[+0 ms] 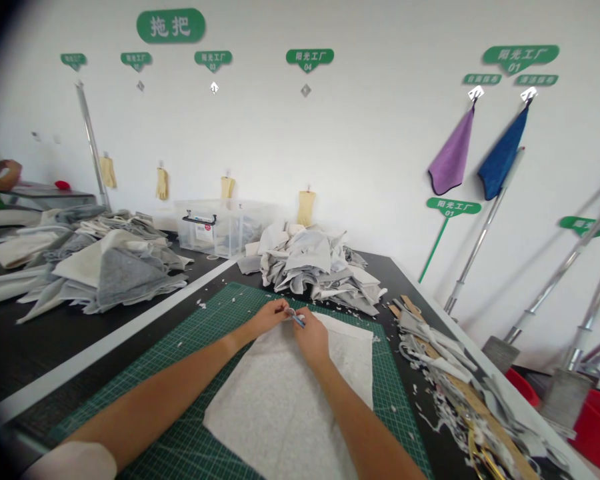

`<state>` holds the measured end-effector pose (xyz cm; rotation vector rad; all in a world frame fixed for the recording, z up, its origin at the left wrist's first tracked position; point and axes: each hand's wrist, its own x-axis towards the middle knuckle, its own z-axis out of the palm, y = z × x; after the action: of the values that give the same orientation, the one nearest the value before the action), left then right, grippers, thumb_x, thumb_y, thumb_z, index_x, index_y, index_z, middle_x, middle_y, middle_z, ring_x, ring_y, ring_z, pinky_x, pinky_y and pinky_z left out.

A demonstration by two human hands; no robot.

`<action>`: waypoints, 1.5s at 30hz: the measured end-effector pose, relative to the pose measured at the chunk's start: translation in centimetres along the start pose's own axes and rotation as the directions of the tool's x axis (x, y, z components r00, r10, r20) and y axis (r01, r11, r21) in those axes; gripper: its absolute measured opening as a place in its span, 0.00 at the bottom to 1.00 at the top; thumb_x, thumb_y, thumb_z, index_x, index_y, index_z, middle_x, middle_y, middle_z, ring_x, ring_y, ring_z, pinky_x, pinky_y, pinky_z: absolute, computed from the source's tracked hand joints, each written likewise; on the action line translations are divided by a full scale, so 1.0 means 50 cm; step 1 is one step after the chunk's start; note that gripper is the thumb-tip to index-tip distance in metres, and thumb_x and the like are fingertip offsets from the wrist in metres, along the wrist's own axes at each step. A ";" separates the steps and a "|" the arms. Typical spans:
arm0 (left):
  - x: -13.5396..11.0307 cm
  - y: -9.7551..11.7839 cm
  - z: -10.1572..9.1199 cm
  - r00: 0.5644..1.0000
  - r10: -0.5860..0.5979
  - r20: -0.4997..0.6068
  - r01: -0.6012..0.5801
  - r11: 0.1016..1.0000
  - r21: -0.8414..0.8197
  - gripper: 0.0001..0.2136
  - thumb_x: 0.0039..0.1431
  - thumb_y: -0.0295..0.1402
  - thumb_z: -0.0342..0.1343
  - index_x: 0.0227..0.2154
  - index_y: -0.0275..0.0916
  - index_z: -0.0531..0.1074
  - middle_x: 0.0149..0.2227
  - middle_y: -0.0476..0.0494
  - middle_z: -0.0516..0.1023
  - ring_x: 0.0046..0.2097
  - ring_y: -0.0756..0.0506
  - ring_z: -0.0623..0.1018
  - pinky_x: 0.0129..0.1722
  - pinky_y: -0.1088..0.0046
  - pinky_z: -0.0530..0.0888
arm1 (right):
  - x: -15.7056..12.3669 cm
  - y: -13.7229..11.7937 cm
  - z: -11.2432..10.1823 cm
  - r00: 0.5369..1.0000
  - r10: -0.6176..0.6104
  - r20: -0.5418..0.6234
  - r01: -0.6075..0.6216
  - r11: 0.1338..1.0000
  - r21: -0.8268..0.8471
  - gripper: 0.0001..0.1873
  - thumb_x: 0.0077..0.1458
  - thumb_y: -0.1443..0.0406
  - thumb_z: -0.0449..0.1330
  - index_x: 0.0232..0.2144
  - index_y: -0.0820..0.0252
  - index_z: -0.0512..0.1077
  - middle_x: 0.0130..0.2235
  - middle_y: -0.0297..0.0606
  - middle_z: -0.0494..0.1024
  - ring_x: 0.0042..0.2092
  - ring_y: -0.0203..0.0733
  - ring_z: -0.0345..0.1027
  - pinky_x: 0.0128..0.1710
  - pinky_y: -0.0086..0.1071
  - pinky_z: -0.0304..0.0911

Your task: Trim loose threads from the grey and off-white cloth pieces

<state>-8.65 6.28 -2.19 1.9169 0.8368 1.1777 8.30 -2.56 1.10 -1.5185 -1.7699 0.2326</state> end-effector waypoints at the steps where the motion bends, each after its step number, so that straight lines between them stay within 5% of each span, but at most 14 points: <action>1: -0.001 0.001 0.001 1.000 -0.002 -0.001 0.002 1.000 -0.016 0.15 0.59 0.44 0.59 0.29 0.35 0.69 0.26 0.52 0.70 0.29 0.51 0.68 0.31 0.77 0.63 | 0.001 0.001 0.000 1.000 0.006 -0.008 -0.006 1.000 0.013 0.12 0.62 0.55 0.54 0.40 0.49 0.75 0.28 0.31 0.78 0.31 0.42 0.69 0.29 0.30 0.49; 8: -0.009 0.022 -0.003 0.997 -0.010 0.070 0.016 0.997 -0.075 0.17 0.60 0.46 0.59 0.39 0.34 0.76 0.33 0.44 0.78 0.35 0.48 0.75 0.38 0.73 0.69 | 0.018 0.016 0.001 1.000 0.009 -0.019 -0.005 0.985 0.170 0.18 0.61 0.51 0.54 0.34 0.54 0.77 0.34 0.35 0.81 0.36 0.44 0.71 0.34 0.31 0.55; 17: -0.007 0.024 -0.011 1.000 0.003 0.019 -0.003 1.000 0.012 0.18 0.63 0.48 0.55 0.34 0.35 0.75 0.31 0.47 0.76 0.34 0.49 0.73 0.36 0.75 0.68 | 0.026 0.027 0.004 0.999 0.021 -0.043 -0.011 0.979 0.203 0.21 0.59 0.49 0.54 0.30 0.57 0.76 0.30 0.36 0.79 0.33 0.44 0.68 0.33 0.31 0.54; 27: -0.009 0.028 -0.008 0.996 -0.034 0.083 0.049 0.982 -0.185 0.21 0.59 0.49 0.59 0.38 0.32 0.76 0.34 0.43 0.79 0.36 0.48 0.75 0.39 0.73 0.70 | 0.023 0.022 -0.004 0.999 0.031 -0.024 -0.024 0.969 0.247 0.21 0.59 0.49 0.53 0.30 0.59 0.75 0.29 0.36 0.77 0.33 0.43 0.67 0.33 0.31 0.55; 37: -0.019 0.053 -0.015 0.998 -0.044 0.053 0.048 0.996 -0.081 0.21 0.61 0.50 0.56 0.37 0.33 0.78 0.33 0.44 0.78 0.36 0.47 0.74 0.37 0.74 0.68 | 0.024 0.027 -0.001 0.998 0.034 -0.060 -0.016 0.959 0.283 0.19 0.60 0.51 0.53 0.33 0.58 0.75 0.31 0.35 0.77 0.35 0.43 0.68 0.35 0.30 0.56; 45: -0.022 0.058 -0.020 0.996 -0.036 0.087 0.047 0.990 -0.129 0.22 0.60 0.51 0.57 0.38 0.32 0.79 0.35 0.43 0.79 0.37 0.46 0.75 0.38 0.73 0.69 | 0.016 0.012 -0.008 0.998 0.040 -0.053 -0.024 0.962 0.272 0.24 0.61 0.45 0.52 0.24 0.56 0.64 0.25 0.30 0.67 0.30 0.39 0.60 0.30 0.29 0.51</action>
<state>-9.54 4.11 0.07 1.8200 0.7328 1.0916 9.01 -1.80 1.38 -1.3435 -1.5957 0.4249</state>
